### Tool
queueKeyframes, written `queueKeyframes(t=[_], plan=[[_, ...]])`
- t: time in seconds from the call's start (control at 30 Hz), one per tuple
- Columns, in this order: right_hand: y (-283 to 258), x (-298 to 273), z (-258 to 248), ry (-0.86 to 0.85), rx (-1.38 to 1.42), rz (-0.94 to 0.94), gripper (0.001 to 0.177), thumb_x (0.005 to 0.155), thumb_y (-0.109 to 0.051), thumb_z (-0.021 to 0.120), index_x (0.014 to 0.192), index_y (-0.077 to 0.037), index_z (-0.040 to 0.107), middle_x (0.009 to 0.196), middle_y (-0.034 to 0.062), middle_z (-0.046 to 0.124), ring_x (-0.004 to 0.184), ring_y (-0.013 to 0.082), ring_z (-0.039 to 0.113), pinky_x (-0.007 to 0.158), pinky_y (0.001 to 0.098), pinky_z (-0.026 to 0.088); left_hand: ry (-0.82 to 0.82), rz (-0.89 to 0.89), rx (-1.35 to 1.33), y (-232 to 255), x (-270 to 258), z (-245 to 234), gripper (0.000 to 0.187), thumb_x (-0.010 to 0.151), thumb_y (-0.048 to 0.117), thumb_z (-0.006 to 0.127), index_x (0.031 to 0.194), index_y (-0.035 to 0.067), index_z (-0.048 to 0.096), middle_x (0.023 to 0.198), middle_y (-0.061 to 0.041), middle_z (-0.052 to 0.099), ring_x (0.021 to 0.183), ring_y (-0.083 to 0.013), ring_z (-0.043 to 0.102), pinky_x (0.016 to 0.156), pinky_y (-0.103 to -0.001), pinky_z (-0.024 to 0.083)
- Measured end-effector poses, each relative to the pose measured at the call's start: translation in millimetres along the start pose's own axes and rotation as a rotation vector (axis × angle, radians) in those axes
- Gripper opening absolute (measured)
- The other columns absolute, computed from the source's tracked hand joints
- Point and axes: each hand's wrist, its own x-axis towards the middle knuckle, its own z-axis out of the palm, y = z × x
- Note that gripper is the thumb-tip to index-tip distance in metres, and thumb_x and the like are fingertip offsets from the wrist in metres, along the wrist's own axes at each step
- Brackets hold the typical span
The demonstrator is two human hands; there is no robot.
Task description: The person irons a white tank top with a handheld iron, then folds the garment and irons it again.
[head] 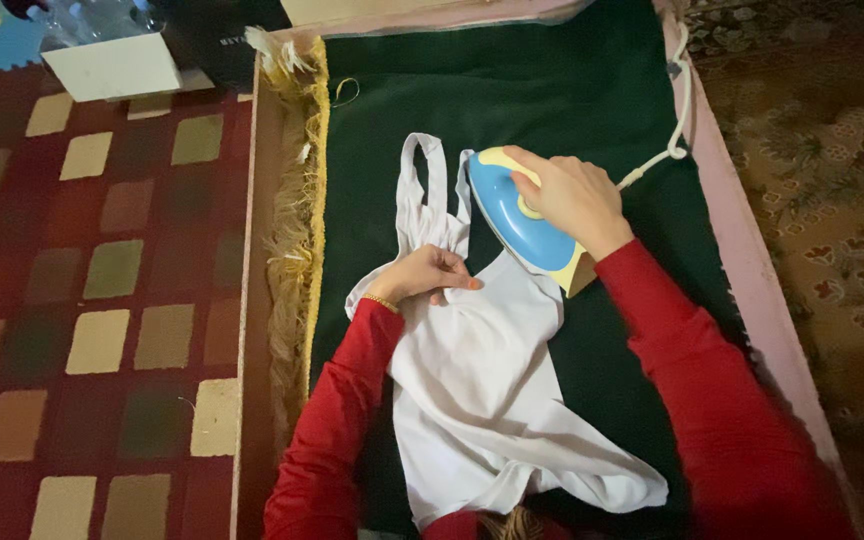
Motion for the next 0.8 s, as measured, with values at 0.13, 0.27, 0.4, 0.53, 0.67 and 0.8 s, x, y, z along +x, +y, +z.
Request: queueKeyframes(t=[0.13,0.27,0.4,0.53,0.67,0.8], plan=[[0,-4,-2,-0.056,0.072,0.034,0.045,0.101,-0.038,0.055,0.146,-0.030,0.056,0.083,0.0161,0.072,0.074,0.0380,0.070,0.066,0.0495,0.056,0.003,-0.009,0.024,6,-5,2,0.028,0.081,0.027,0.087,0.076,0.004,0.071,0.066,0.005,0.057,0.046,-0.0053,0.050,0.045,-0.021,0.039],[-5,-26,-10,-0.243,0.113,0.234,0.049,0.102,-0.039,0.049,0.151,-0.034,0.046,0.081,0.0159,0.072,0.071,0.0348,0.074,0.065,0.0479,0.059,0.003,0.004,-0.012,8,-9,3,0.025,0.080,0.027,0.086,0.077,0.005,0.073,0.066,0.005,0.060,0.048,-0.0048,0.050,0.046,-0.020,0.041],[3,-62,-21,-0.107,0.035,0.080,0.051,0.100,-0.040,0.053,0.151,-0.033,0.050,0.085,0.0168,0.072,0.073,0.0382,0.070,0.063,0.0487,0.056,0.013,0.000,-0.025,7,-8,4,0.025,0.080,0.026,0.087,0.077,0.005,0.073,0.066,0.005,0.058,0.049,-0.0047,0.050,0.046,-0.021,0.039],[3,-84,-34,-0.239,0.008,0.178,0.056,0.100,-0.044,0.051,0.154,-0.037,0.043,0.084,0.0163,0.071,0.070,0.0350,0.072,0.061,0.0468,0.058,0.026,-0.013,-0.005,7,-7,4,0.025,0.080,0.025,0.088,0.076,0.005,0.073,0.066,0.004,0.058,0.049,-0.0054,0.051,0.046,-0.021,0.041],[-2,-80,-35,-0.329,0.047,0.295,0.054,0.100,-0.043,0.049,0.153,-0.038,0.041,0.087,0.0163,0.070,0.068,0.0349,0.074,0.059,0.0478,0.060,-0.012,0.000,-0.011,5,-4,2,0.024,0.080,0.025,0.087,0.076,0.005,0.073,0.064,0.005,0.059,0.047,-0.0057,0.051,0.046,-0.021,0.041],[2,-64,-22,-0.114,0.009,0.131,0.048,0.100,-0.040,0.054,0.147,-0.036,0.053,0.084,0.0184,0.071,0.069,0.0404,0.069,0.060,0.0509,0.056,-0.006,-0.002,0.017,5,-1,1,0.023,0.079,0.024,0.087,0.077,0.005,0.073,0.061,0.003,0.062,0.043,-0.0068,0.050,0.044,-0.022,0.038]])
